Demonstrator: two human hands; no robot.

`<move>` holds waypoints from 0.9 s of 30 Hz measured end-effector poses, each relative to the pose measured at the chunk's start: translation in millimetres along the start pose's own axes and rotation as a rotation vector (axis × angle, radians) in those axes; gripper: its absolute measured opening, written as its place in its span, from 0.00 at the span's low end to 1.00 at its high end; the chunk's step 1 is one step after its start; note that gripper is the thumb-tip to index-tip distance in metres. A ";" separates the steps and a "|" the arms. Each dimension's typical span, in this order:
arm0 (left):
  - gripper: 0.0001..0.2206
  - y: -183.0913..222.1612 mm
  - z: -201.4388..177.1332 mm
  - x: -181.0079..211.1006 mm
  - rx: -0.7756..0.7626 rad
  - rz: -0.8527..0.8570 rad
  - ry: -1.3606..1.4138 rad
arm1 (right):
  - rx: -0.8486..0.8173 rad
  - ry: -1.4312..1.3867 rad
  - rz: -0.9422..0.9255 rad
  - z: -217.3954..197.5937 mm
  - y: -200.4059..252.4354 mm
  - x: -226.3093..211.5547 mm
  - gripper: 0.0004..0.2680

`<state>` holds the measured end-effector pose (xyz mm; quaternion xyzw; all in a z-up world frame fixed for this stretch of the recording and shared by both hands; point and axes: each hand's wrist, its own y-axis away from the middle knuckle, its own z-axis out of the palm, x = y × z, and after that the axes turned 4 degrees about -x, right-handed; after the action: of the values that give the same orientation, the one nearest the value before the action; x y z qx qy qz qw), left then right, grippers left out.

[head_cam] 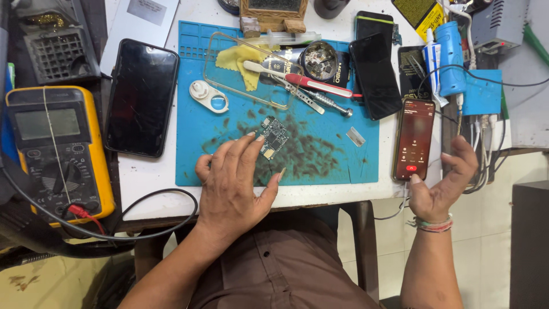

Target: The person uses a soldering iron to apply heat to components on a green circuit board while holding it in place. The person then picks up a tool to scrape or clean a small area of the board and subsequently uses the soldering iron again on the same component.

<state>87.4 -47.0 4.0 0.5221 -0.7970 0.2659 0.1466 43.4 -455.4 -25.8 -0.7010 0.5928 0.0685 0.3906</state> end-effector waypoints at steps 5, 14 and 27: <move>0.29 0.1 0.2 -0.8 0.013 0.006 -0.024 | 0.076 -0.105 0.007 3.4 2.3 6.9 0.21; 0.30 -1.9 -4.4 1.4 0.036 0.002 0.015 | 0.073 -0.052 -0.008 5.4 2.0 1.2 0.19; 0.29 -5.8 -2.8 -1.0 0.042 -0.005 0.019 | -0.119 0.248 -0.115 66.3 -72.2 -126.2 0.11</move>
<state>93.0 -46.5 7.3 0.5245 -0.7884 0.2874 0.1440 95.3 -316.1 33.0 -0.7587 0.5903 -0.0059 0.2756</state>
